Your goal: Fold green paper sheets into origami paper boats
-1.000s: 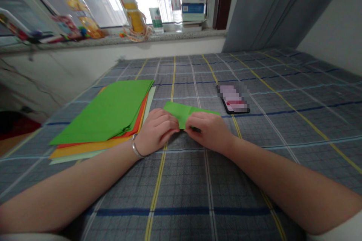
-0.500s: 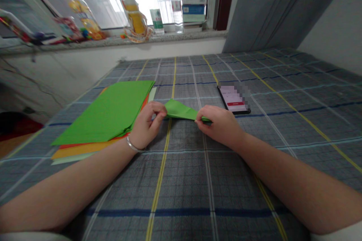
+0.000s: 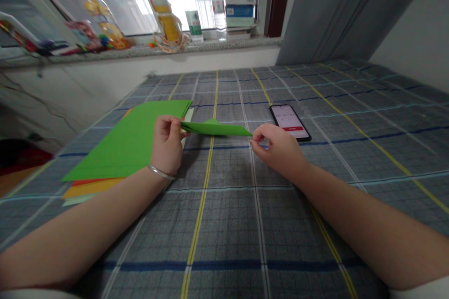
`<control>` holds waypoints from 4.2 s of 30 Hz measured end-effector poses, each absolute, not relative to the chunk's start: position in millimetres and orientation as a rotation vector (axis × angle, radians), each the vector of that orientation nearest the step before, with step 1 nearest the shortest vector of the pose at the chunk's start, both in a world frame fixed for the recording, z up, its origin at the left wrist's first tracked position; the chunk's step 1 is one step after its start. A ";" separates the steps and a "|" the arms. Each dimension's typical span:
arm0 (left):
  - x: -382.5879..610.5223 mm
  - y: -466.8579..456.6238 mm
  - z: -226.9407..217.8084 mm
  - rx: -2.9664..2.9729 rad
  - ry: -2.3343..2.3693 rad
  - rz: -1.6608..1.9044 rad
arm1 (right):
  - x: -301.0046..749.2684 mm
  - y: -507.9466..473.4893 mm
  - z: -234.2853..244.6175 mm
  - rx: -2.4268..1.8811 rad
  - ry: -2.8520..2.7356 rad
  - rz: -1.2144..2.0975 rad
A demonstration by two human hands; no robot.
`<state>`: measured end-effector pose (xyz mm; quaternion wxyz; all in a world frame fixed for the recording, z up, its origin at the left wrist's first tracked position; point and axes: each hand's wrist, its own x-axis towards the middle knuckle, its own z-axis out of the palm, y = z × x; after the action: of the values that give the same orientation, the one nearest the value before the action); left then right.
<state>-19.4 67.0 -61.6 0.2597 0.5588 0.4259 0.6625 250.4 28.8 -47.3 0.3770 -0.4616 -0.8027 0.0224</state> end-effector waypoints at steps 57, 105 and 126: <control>-2.3 27.0 -54.8 2.314 0.867 1.087 | 228.5 10.8 -48.8 -0.847 -2.389 -0.316; -0.2 24.8 -47.2 3.006 0.623 1.140 | 215.9 -0.6 -47.8 -0.779 -2.359 -0.268; -23.0 41.8 -42.0 2.891 0.691 1.292 | 248.9 22.7 -47.0 -0.866 -2.292 -0.480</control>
<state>-23.0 41.8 -42.0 -0.0494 0.8909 0.2129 0.3981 248.9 22.7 -47.0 0.3169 -0.3291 -0.8706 -0.1824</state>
